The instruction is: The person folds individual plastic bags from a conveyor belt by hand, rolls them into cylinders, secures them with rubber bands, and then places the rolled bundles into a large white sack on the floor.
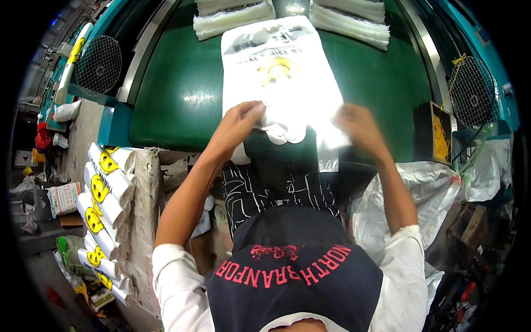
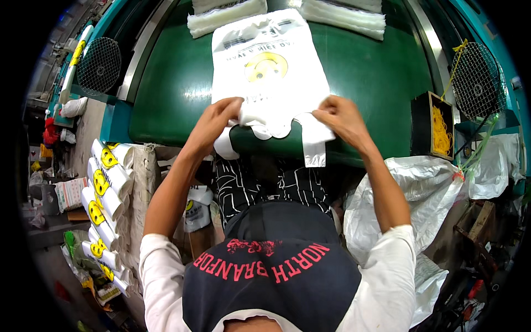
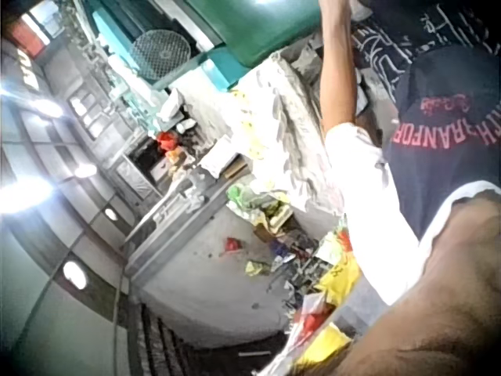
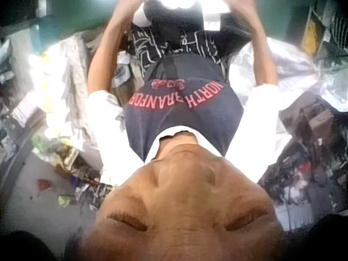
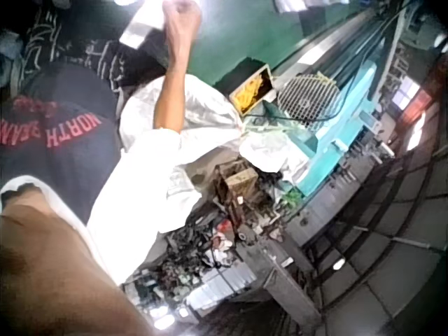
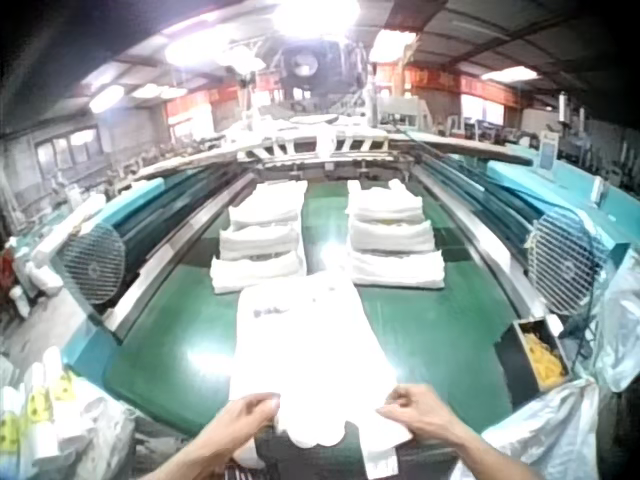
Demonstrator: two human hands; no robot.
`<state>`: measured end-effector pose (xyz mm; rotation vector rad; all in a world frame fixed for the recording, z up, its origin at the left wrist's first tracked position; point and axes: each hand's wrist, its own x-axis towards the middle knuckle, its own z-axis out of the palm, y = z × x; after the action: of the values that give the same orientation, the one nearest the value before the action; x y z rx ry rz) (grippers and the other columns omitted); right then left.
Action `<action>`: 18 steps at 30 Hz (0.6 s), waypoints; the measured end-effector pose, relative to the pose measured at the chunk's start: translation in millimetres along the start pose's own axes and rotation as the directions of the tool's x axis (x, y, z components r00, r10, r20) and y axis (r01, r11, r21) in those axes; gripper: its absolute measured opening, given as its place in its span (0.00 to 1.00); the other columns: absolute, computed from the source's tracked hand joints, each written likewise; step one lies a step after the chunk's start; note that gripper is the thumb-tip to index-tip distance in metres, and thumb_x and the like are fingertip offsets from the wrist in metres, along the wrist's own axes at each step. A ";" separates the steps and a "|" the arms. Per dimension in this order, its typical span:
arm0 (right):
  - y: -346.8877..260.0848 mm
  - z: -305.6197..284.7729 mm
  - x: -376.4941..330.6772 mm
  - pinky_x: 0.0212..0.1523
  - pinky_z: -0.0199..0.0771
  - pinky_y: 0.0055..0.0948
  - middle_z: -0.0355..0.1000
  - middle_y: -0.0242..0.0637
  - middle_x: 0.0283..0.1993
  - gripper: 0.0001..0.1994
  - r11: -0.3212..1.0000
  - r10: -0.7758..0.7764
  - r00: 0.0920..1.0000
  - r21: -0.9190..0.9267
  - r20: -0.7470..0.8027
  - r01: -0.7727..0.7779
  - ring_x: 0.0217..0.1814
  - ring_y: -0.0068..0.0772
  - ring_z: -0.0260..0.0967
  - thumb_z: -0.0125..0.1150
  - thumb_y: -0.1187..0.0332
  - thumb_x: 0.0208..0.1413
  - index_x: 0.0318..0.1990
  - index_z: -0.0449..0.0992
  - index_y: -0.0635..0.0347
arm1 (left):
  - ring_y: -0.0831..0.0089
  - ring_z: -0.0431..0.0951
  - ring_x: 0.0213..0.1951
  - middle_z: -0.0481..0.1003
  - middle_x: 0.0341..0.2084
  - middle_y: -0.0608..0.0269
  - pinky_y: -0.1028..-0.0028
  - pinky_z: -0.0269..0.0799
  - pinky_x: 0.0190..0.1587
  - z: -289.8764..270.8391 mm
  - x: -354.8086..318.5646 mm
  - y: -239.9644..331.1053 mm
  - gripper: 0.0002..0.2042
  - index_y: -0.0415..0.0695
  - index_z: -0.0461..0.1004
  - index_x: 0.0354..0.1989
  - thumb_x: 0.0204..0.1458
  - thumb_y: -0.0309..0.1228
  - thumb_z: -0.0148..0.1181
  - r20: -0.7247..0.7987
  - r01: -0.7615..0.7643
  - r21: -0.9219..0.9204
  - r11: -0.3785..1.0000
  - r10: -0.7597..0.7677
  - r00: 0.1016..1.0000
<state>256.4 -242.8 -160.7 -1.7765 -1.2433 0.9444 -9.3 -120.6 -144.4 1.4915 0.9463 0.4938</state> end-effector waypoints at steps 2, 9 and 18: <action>-38.6 23.8 29.6 0.30 0.73 0.25 0.74 0.39 0.30 0.14 0.977 0.050 0.953 0.185 0.300 -0.109 0.30 0.27 0.73 0.57 0.66 0.53 0.40 0.72 0.71 | 0.74 0.72 0.39 0.76 0.35 0.57 0.71 0.67 0.45 -5.7 32.2 -8.6 0.24 0.33 0.70 0.49 0.59 0.45 0.46 0.199 0.201 -0.010 0.980 -0.195 0.960; 20.1 25.4 52.1 0.53 0.69 0.36 0.71 0.42 0.52 0.26 0.506 -0.519 0.789 -0.625 0.330 0.594 0.54 0.40 0.70 0.54 0.71 0.52 0.61 0.60 0.55 | 0.54 0.46 0.67 0.44 0.67 0.51 0.51 0.44 0.65 22.9 36.8 -55.3 0.38 0.38 0.48 0.66 0.53 0.50 0.52 0.445 -0.488 0.855 0.173 0.238 0.864; 9.9 18.5 145.2 0.28 0.66 0.43 0.73 0.48 0.27 0.19 0.857 -0.085 0.993 -0.502 0.088 0.118 0.28 0.51 0.69 0.56 0.52 0.54 0.33 0.75 0.63 | 0.54 0.73 0.45 0.72 0.43 0.44 0.61 0.70 0.46 -8.5 96.5 -4.6 0.25 0.40 0.67 0.53 0.43 0.31 0.60 0.013 -0.178 0.824 0.538 0.295 0.955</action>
<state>280.8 -103.2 -198.7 -2.0606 -1.7290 0.6485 38.1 -39.7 -168.8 2.5066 1.1545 0.3440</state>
